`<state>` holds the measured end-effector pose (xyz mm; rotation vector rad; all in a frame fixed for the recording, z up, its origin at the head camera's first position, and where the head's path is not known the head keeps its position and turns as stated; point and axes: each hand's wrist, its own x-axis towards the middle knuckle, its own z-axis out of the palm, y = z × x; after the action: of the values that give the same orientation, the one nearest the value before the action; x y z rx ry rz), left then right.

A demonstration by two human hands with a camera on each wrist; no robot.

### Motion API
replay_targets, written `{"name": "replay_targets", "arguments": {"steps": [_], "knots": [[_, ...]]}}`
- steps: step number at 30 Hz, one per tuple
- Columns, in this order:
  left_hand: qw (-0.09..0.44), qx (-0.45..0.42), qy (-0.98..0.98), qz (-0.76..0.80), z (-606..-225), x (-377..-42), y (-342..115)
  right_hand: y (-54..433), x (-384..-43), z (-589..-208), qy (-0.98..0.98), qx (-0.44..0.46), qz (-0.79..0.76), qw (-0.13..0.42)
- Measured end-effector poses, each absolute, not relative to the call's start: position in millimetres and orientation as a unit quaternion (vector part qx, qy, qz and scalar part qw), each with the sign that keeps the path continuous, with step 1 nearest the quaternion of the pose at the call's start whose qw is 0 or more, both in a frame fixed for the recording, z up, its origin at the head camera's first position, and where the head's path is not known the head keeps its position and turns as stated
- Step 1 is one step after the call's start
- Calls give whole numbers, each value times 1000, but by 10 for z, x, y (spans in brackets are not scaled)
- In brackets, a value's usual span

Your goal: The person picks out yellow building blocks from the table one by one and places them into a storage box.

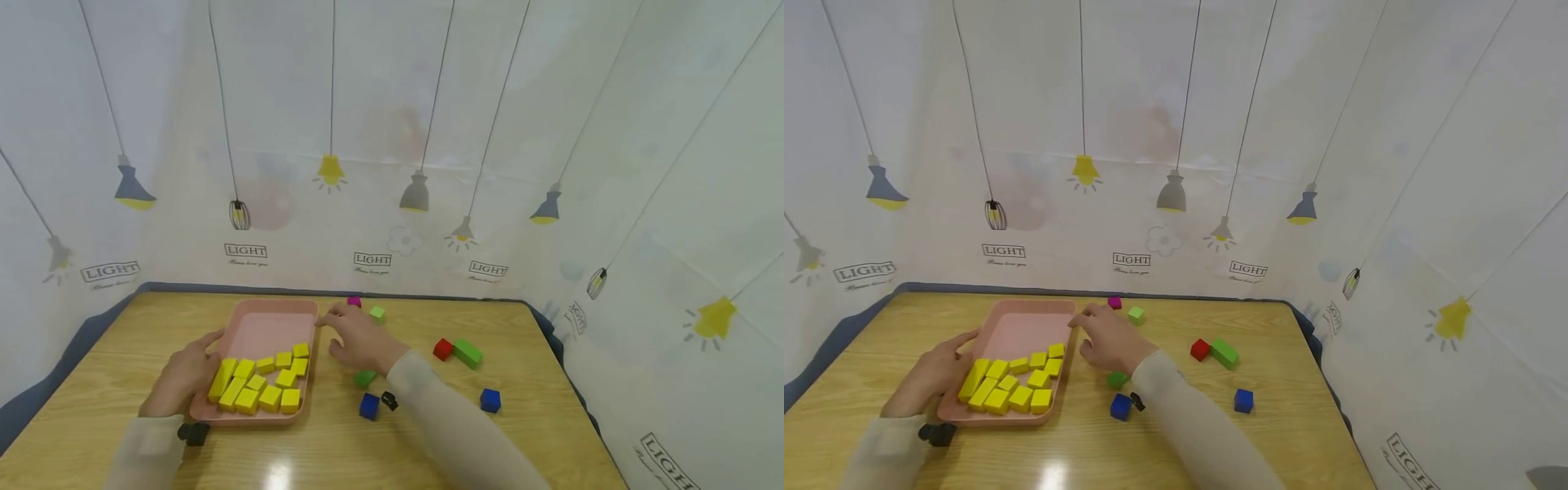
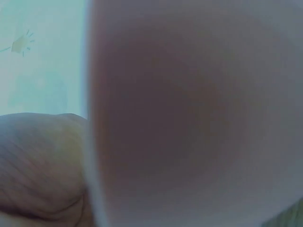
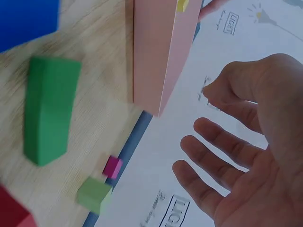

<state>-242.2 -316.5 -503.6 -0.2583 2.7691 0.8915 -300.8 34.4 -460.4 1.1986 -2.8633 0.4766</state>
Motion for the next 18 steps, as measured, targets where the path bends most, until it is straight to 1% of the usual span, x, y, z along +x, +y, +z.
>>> {"name": "replay_targets", "arguments": {"steps": [5,10,18], "knots": [[110,-88,943,303,-5037,-2458,-3186,687,-3019,-4630,-922,352,161,19],[91,-78,947,298,-5085,-2464,-3204,1114,-2976,-4702,-929,317,189,31],[80,-66,948,299,-5149,-2444,-3247,1817,-2841,-4815,-936,262,222,75]]}}
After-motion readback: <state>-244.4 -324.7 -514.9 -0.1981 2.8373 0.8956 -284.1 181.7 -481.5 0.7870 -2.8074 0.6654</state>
